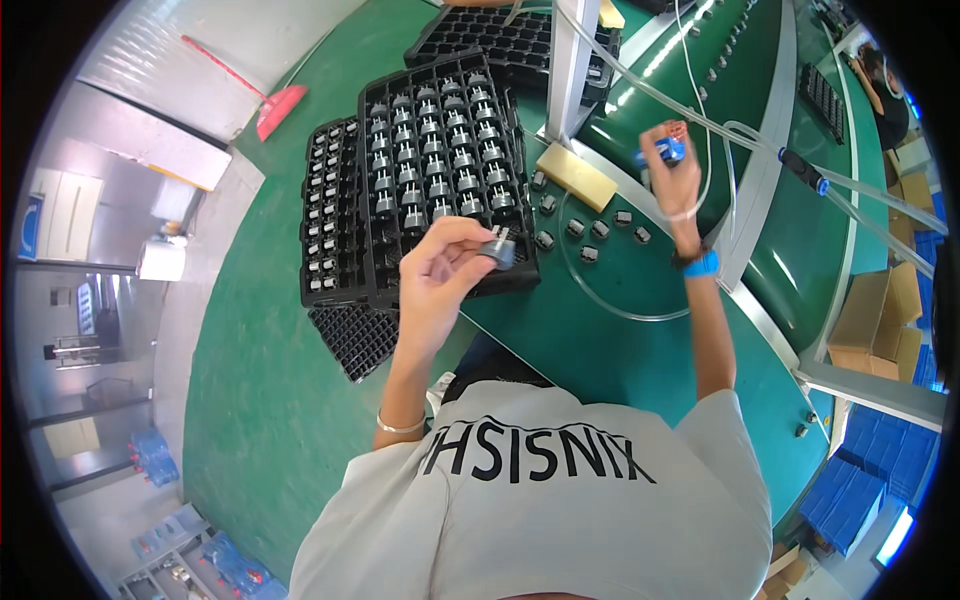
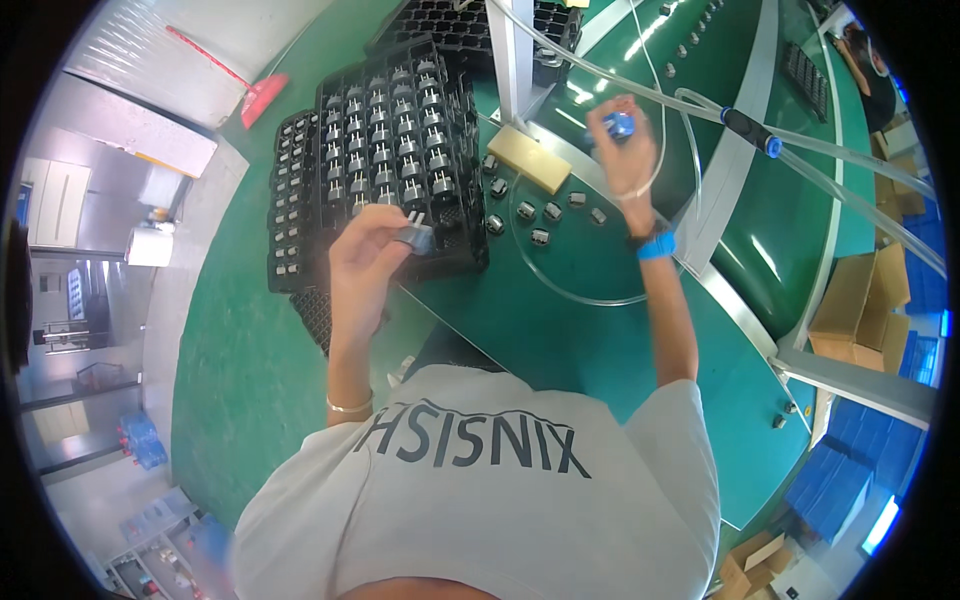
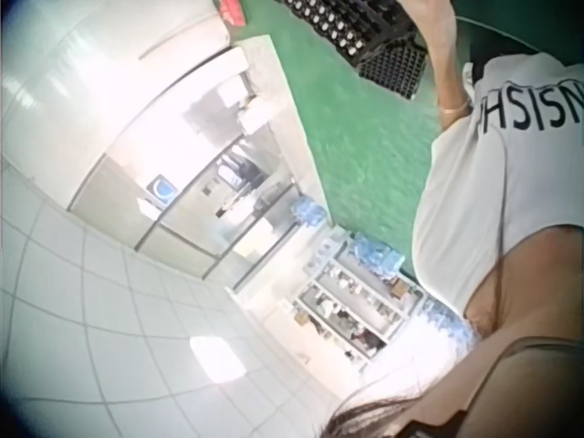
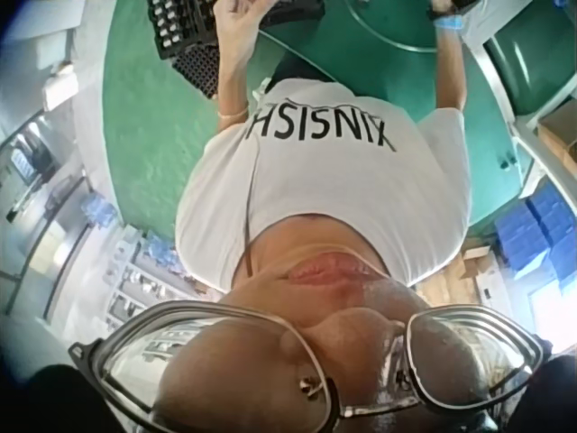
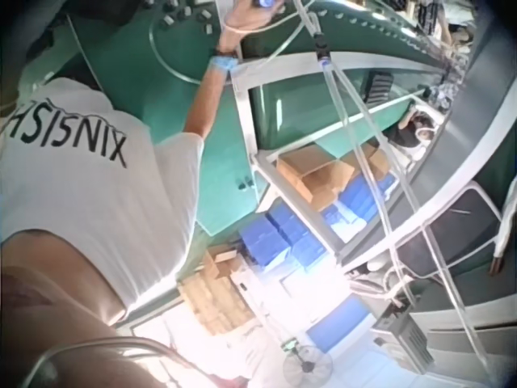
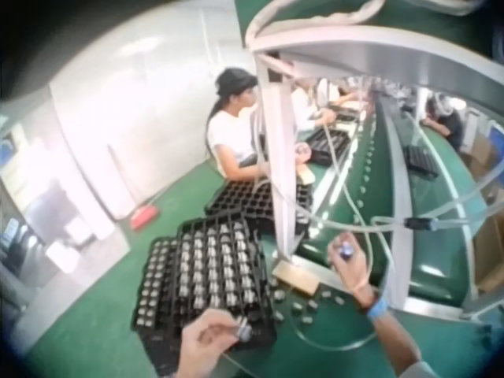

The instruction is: Assembling electronic components by testing them with a handheld device and placing them into a component tray.

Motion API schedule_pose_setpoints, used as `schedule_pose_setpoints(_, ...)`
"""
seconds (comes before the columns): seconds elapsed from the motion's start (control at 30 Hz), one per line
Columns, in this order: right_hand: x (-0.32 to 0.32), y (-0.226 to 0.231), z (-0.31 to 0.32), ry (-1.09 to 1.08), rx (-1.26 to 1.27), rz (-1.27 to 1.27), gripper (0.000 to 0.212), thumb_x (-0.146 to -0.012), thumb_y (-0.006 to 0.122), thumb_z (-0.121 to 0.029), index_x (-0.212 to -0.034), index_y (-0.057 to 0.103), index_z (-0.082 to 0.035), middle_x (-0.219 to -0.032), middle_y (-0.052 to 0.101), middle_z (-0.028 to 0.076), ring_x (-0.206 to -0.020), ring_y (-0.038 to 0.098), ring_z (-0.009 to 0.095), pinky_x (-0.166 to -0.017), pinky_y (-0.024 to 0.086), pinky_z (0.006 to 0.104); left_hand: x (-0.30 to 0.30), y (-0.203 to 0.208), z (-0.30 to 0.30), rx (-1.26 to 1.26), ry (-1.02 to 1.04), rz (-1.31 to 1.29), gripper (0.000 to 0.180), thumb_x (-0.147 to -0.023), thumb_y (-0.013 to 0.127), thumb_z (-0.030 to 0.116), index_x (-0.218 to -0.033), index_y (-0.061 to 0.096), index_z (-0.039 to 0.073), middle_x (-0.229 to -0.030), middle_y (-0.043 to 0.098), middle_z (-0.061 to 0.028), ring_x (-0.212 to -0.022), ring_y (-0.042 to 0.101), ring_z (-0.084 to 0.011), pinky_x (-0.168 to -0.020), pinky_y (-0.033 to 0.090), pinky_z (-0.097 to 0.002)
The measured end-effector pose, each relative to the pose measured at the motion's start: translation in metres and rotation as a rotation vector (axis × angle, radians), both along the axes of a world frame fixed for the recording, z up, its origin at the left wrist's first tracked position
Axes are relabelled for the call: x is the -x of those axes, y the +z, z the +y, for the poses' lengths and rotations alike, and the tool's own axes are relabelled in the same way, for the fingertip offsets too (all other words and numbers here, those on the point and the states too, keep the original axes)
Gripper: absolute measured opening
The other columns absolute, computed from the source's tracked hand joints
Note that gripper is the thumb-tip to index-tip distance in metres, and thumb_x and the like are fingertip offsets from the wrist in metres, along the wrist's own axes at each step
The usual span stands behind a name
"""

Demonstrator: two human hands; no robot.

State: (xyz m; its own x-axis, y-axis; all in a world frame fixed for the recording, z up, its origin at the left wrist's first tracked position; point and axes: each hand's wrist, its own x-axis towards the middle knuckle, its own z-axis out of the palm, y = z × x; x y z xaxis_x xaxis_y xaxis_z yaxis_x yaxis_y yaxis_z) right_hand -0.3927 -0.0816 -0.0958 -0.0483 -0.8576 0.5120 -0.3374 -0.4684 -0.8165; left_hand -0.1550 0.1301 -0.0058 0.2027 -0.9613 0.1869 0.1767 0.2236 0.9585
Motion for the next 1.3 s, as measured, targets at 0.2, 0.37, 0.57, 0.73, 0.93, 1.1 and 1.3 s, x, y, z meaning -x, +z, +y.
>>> schedule_pose_setpoints(0.2, -0.065, 0.075, 0.106, 0.951, -0.902, -0.762, 0.035, -0.085, 0.047, -0.023, -0.113, 0.046, -0.001, -0.103, 0.054, 0.009, -0.089, 0.056, 0.013, -0.080, 0.045, 0.0252, 0.014, -0.001, -0.011, 0.088, -0.158, 0.009, 0.021, -0.073, 0.059, -0.009, -0.094, 0.056, -0.005, -0.095, 0.050, -0.0080, -0.085, 0.054, -0.0139, -0.078, 0.045, -0.0248)
schedule_pose_setpoints(0.37, -0.063, 0.082, 0.111, 1.024, -0.935, -0.683, 0.037, -0.086, 0.045, -0.025, -0.114, 0.044, 0.001, -0.103, 0.054, 0.010, -0.089, 0.056, 0.015, -0.078, 0.046, 0.0265, 0.014, -0.001, -0.011, 0.097, -0.185, -0.023, 0.022, -0.073, 0.060, -0.009, -0.094, 0.057, -0.005, -0.096, 0.050, -0.0085, -0.086, 0.054, -0.0139, -0.078, 0.046, -0.0248)
schedule_pose_setpoints(0.57, -0.063, 0.086, 0.124, 0.960, -0.895, -0.639, 0.035, -0.085, 0.047, -0.023, -0.112, 0.046, 0.000, -0.103, 0.054, 0.008, -0.090, 0.055, 0.014, -0.075, 0.047, 0.0252, 0.019, -0.003, -0.009, 0.151, -0.123, -0.040, 0.023, -0.072, 0.060, -0.010, -0.094, 0.058, -0.005, -0.098, 0.049, -0.0093, -0.087, 0.054, -0.0168, -0.076, 0.047, -0.0257)
schedule_pose_setpoints(0.73, -0.059, 0.074, 0.106, 0.810, -0.730, -0.450, 0.032, -0.084, 0.052, -0.020, -0.109, 0.049, -0.001, -0.099, 0.055, 0.005, -0.086, 0.055, 0.011, -0.070, 0.047, 0.0231, 0.011, -0.001, -0.011, 0.085, 0.171, -0.413, 0.028, -0.070, 0.064, -0.004, -0.096, 0.058, 0.000, -0.096, 0.055, -0.0087, -0.088, 0.055, -0.0167, -0.076, 0.047, -0.0280)
schedule_pose_setpoints(0.93, -0.040, 0.007, 0.038, 0.357, -0.268, 0.233, 0.033, -0.076, 0.062, -0.015, -0.102, 0.052, 0.002, -0.077, 0.059, 0.006, -0.069, 0.055, 0.010, -0.061, 0.044, 0.0236, -0.057, -0.004, -0.007, -0.097, 0.444, -1.316, 0.024, -0.072, 0.061, 0.001, -0.095, 0.057, 0.004, -0.096, 0.053, -0.0092, -0.088, 0.049, -0.0266, -0.078, 0.041, -0.0344)
schedule_pose_setpoints(1.1, -0.049, -0.002, 0.037, 0.318, -0.155, 0.305, 0.037, -0.074, 0.063, -0.017, -0.106, 0.051, -0.001, -0.078, 0.057, 0.016, -0.068, 0.058, 0.022, -0.064, 0.045, 0.0302, -0.065, -0.015, -0.008, -0.159, 0.365, -1.317, 0.020, -0.072, 0.060, 0.002, -0.092, 0.057, 0.003, -0.091, 0.052, -0.0084, -0.085, 0.049, -0.0261, -0.076, 0.041, -0.0353)
schedule_pose_setpoints(1.3, -0.042, -0.014, 0.028, 0.421, -0.082, 0.328, 0.068, -0.063, 0.077, -0.025, -0.116, 0.041, -0.001, -0.102, 0.055, 0.016, -0.092, 0.056, 0.028, -0.083, 0.042, 0.0314, -0.069, -0.019, -0.012, -0.125, 0.419, -1.186, 0.015, -0.076, 0.056, 0.002, -0.091, 0.055, 0.003, -0.090, 0.054, -0.0089, -0.085, 0.051, -0.0234, -0.076, 0.041, -0.0316)
